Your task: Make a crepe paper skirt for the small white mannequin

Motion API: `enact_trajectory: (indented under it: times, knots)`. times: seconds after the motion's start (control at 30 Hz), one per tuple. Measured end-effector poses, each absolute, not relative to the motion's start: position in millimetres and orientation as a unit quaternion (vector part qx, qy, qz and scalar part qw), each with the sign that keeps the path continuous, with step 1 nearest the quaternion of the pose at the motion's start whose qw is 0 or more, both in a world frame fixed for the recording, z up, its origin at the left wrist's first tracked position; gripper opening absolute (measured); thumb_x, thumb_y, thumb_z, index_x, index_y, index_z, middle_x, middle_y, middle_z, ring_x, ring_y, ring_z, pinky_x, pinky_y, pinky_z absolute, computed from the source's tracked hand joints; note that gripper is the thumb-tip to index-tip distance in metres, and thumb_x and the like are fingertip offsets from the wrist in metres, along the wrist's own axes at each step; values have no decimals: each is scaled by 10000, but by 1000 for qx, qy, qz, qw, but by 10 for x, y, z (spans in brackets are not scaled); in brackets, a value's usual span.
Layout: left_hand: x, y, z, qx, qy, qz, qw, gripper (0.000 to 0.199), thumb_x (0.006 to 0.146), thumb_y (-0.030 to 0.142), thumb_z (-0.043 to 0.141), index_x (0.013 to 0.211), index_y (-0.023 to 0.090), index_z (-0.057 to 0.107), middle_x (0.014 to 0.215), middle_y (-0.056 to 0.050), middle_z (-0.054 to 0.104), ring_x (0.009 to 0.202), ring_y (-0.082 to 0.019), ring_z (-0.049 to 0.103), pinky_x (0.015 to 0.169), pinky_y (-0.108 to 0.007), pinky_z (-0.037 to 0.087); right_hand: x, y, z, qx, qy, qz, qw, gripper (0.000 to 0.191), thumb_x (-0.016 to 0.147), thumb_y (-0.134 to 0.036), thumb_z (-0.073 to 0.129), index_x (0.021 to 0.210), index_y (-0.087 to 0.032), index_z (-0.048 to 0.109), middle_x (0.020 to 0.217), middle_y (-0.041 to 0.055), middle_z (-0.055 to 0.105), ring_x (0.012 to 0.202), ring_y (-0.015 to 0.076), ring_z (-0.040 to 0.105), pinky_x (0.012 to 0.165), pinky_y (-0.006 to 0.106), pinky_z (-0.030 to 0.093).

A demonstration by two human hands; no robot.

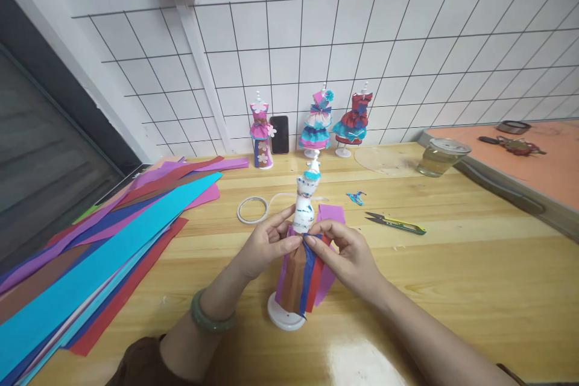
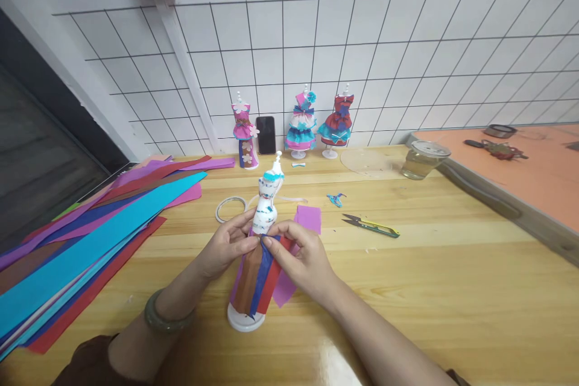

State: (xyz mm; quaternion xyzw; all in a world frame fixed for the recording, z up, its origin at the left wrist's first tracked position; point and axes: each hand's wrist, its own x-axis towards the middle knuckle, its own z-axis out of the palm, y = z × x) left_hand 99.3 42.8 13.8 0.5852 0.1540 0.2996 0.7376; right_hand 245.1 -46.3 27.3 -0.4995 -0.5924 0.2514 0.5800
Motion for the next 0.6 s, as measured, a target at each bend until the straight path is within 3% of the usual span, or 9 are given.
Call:
enact_trajectory:
  times: [0.6]
  knots:
    - [1000,396,197,598,141,294,732,478,736,244,630,1198,169,529,1154,-104,585,1088,-243,517,913,-326,396,2425,-453,296,-489,-555,305,600,123,754,-280,627,760,-179,557,695,12,602,600,110,554,541,217,459]
